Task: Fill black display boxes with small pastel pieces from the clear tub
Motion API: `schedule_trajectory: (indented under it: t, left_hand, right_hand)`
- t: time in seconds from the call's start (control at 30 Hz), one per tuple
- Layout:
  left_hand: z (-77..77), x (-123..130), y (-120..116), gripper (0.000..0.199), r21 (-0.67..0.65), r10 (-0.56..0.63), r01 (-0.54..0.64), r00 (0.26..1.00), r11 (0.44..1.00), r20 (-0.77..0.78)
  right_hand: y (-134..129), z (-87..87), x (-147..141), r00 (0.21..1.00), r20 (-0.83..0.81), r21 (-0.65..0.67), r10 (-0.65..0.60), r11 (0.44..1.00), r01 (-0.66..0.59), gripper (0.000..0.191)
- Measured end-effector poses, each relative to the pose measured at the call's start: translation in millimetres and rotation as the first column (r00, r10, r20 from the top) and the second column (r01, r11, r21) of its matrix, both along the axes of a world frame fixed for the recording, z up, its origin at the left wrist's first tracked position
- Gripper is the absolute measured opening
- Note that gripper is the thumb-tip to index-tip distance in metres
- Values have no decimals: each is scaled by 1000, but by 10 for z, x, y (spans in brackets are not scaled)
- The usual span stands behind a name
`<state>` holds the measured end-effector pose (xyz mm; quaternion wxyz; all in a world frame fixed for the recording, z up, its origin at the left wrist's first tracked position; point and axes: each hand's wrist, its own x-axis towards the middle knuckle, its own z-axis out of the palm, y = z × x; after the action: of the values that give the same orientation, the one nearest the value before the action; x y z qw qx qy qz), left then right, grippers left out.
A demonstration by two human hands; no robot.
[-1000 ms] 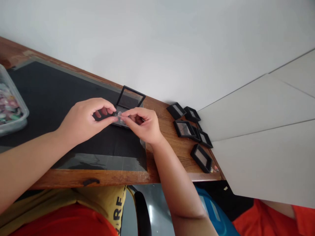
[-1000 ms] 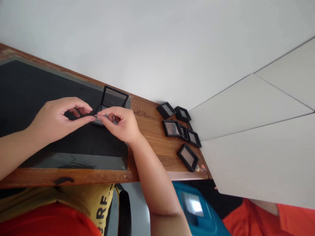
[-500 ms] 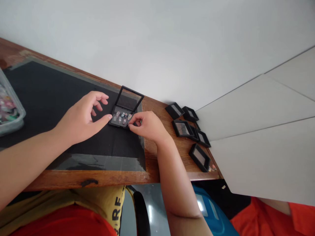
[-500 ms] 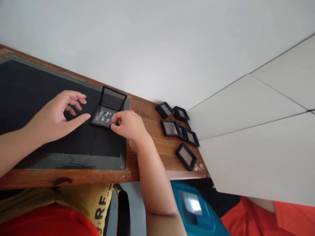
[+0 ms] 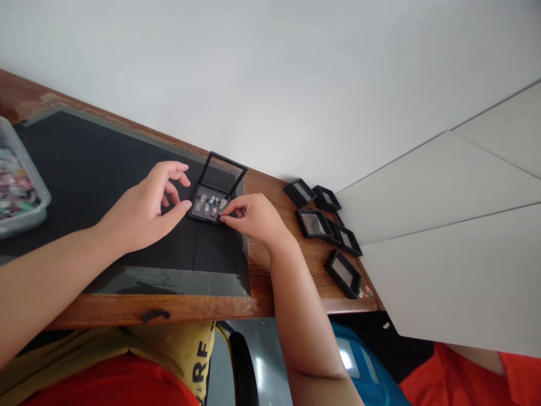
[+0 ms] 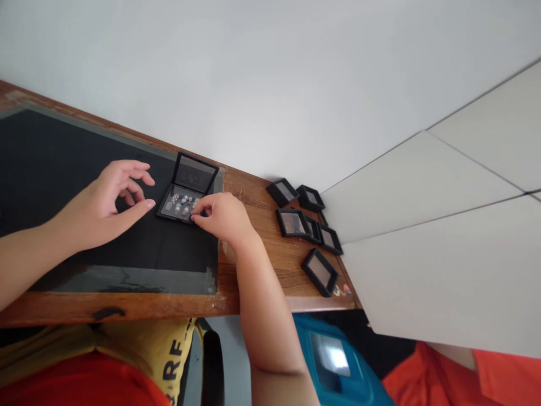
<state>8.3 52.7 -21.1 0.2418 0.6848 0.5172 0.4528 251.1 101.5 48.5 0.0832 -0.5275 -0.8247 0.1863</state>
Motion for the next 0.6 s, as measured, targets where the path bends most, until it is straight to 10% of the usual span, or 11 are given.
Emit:
schedule_trajectory:
  t: [0.6]
  left_hand:
    - [65, -31, 46, 35, -117, -104, 77, 965, 990, -242]
  right_hand:
    - [63, -24, 98, 991, -130, -33, 15, 999, -19, 14]
